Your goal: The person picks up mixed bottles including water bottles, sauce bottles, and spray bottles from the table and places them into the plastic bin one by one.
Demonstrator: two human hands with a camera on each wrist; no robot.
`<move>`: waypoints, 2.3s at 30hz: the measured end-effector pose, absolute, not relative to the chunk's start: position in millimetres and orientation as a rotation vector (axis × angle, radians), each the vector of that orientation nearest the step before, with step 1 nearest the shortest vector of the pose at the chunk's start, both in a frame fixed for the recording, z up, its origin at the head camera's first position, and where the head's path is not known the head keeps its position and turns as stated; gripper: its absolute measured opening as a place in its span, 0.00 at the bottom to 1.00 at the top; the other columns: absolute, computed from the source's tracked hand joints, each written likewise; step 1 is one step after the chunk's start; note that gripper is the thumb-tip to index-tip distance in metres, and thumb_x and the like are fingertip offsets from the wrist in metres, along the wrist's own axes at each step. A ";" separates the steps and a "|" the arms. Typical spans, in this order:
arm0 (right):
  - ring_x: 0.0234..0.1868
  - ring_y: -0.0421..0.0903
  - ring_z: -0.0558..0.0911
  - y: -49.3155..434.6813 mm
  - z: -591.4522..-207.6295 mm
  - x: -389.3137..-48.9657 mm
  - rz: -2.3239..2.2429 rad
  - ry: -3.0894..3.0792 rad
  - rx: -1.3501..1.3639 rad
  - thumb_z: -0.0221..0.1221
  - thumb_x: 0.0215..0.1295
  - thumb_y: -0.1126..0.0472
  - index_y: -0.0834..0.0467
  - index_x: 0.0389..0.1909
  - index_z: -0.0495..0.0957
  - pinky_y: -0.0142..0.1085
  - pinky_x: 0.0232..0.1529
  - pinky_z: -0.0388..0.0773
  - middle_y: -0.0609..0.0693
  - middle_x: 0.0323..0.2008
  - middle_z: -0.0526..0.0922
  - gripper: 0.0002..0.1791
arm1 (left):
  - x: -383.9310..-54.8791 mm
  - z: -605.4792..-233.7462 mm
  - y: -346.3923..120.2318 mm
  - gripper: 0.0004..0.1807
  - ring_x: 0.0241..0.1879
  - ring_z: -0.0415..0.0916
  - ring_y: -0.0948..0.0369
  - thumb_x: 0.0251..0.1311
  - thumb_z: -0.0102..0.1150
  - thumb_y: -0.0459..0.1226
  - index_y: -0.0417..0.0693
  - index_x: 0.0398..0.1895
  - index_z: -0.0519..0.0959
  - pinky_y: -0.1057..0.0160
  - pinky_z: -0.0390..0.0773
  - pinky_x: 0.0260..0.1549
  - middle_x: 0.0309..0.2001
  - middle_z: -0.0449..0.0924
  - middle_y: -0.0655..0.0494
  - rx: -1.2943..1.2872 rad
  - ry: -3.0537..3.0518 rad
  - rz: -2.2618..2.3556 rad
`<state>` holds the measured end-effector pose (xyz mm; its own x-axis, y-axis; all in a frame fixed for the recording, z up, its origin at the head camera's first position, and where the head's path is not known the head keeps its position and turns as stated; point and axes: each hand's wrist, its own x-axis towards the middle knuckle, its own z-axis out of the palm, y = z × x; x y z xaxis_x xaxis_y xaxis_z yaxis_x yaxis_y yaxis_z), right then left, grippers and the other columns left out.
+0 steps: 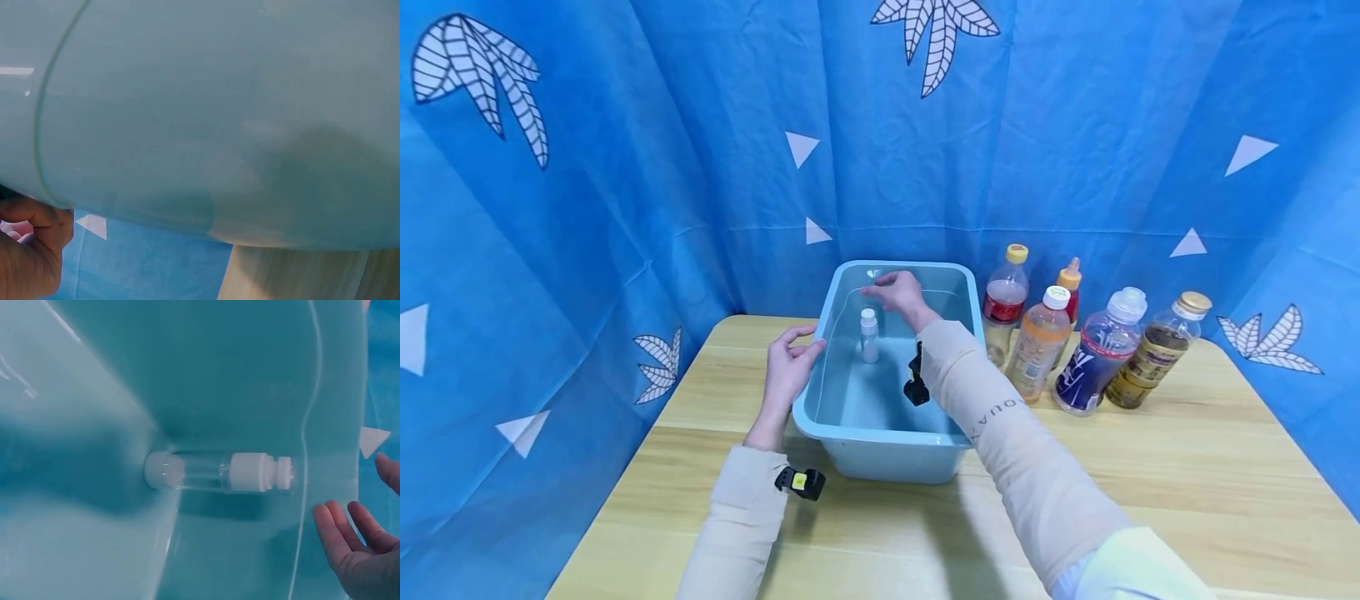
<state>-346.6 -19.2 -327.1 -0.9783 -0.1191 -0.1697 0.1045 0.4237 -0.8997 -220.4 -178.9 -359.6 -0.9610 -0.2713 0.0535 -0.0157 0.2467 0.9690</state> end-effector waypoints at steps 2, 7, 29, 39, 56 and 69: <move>0.38 0.48 0.79 -17.6 -323.8 -347.4 -1.632 2.445 -0.008 0.62 0.52 0.54 0.60 0.48 0.74 0.36 0.41 0.75 0.55 0.44 0.76 0.23 | -221.2 -359.8 -178.3 0.17 0.37 0.78 0.48 0.58 0.52 0.37 0.43 0.51 0.72 0.53 0.76 0.38 0.37 0.79 0.38 0.267 -2.304 -1.790; 0.44 0.50 0.77 -13.1 -314.4 -346.7 -1.710 2.366 -0.009 0.60 0.55 0.54 0.61 0.49 0.73 0.35 0.43 0.75 0.56 0.45 0.76 0.22 | -221.7 -360.9 -177.8 0.17 0.37 0.78 0.48 0.58 0.53 0.37 0.43 0.50 0.73 0.53 0.76 0.39 0.38 0.79 0.37 0.284 -2.301 -1.778; 0.39 0.49 0.78 9.1 -268.8 -329.1 -1.909 2.242 -0.136 0.57 0.58 0.58 0.64 0.47 0.73 0.39 0.45 0.74 0.58 0.42 0.77 0.18 | -220.4 -360.9 -177.3 0.17 0.37 0.78 0.49 0.57 0.53 0.37 0.43 0.50 0.73 0.53 0.76 0.40 0.36 0.79 0.37 0.289 -2.300 -1.764; 0.39 0.49 0.79 28.3 -250.4 -314.1 -1.933 2.242 -0.260 0.56 0.59 0.58 0.64 0.48 0.73 0.39 0.44 0.75 0.60 0.45 0.77 0.18 | -219.5 -360.1 -176.7 0.17 0.38 0.78 0.49 0.58 0.53 0.38 0.43 0.50 0.73 0.53 0.75 0.41 0.38 0.79 0.38 0.304 -2.313 -1.769; 0.35 0.45 0.80 58.8 -237.2 -284.0 -1.905 2.346 -0.430 0.56 0.59 0.60 0.66 0.47 0.73 0.40 0.43 0.75 0.62 0.44 0.77 0.17 | -220.4 -361.7 -177.1 0.17 0.33 0.79 0.50 0.57 0.53 0.37 0.44 0.50 0.73 0.58 0.77 0.34 0.34 0.79 0.37 0.296 -2.296 -1.775; 0.34 0.46 0.79 91.7 -246.5 -263.2 -1.713 2.652 -0.612 0.56 0.59 0.55 0.63 0.45 0.74 0.42 0.39 0.77 0.56 0.37 0.80 0.18 | -220.3 -362.6 -177.4 0.18 0.37 0.78 0.49 0.58 0.52 0.38 0.43 0.52 0.72 0.53 0.75 0.41 0.38 0.78 0.38 0.302 -2.306 -1.797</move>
